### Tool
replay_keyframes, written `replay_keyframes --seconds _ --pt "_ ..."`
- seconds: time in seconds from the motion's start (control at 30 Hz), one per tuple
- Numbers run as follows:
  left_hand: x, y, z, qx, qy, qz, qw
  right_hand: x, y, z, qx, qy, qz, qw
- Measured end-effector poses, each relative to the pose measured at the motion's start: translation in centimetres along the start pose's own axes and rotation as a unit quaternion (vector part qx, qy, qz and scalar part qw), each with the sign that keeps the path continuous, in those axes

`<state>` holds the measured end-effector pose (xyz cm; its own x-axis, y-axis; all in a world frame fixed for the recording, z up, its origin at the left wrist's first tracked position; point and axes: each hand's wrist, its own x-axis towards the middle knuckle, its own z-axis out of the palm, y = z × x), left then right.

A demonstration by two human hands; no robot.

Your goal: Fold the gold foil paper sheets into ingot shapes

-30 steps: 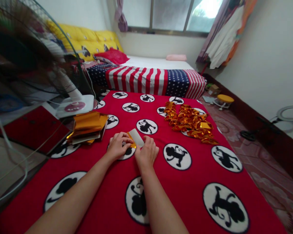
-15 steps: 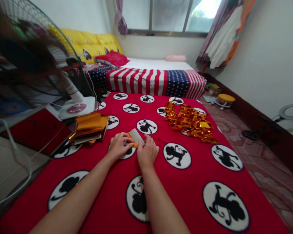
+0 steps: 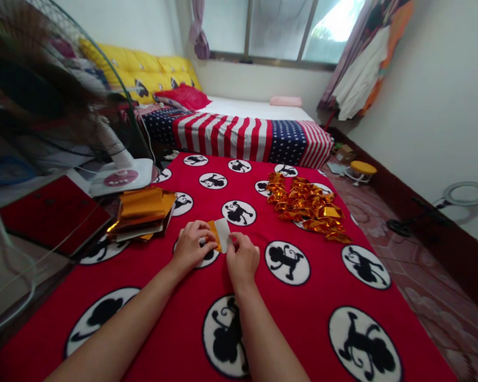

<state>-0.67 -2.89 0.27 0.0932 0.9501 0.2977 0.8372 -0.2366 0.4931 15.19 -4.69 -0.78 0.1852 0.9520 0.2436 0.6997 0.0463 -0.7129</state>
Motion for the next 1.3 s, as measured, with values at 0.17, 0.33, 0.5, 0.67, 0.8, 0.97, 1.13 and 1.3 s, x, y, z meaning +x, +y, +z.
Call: replay_keyframes --seconds 0.17,0.33,0.5,0.67,0.8,0.97,1.13,1.3 --pt "0.7 0.5 -0.7 0.005 -0.057 0.093 0.994 -1.8 0.3 -1.4 0.054 -0.078 0.027 0.995" --pt "0.2 0.3 -0.3 -0.085 -0.112 0.13 0.981 -3.7 0.9 -2.4 0.108 -0.16 -0.012 0.981" --pt "-1.0 -0.3 0.3 -0.179 -0.096 0.113 0.973 -3.5 1.5 -3.3 0.081 -0.144 -0.106 0.981" --pt "-1.4 -0.5 0.3 -0.222 -0.098 0.093 0.966 -2.5 1.5 -3.7 -0.014 -0.058 -0.237 0.97" --pt "-1.3 -0.5 0.3 -0.234 -0.091 0.082 0.964 -2.1 1.8 -3.7 -0.039 -0.063 -0.288 0.955" --pt "-1.4 -0.5 0.4 -0.236 -0.094 0.082 0.964 -1.9 1.9 -3.6 -0.04 -0.085 -0.31 0.946" --pt "-1.4 -0.6 0.5 -0.23 -0.095 0.085 0.965 -1.7 1.4 -3.5 -0.021 -0.112 -0.326 0.938" --pt "-1.4 -0.5 0.4 -0.232 -0.098 0.079 0.965 -1.7 1.6 -3.0 0.016 -0.132 -0.268 0.954"
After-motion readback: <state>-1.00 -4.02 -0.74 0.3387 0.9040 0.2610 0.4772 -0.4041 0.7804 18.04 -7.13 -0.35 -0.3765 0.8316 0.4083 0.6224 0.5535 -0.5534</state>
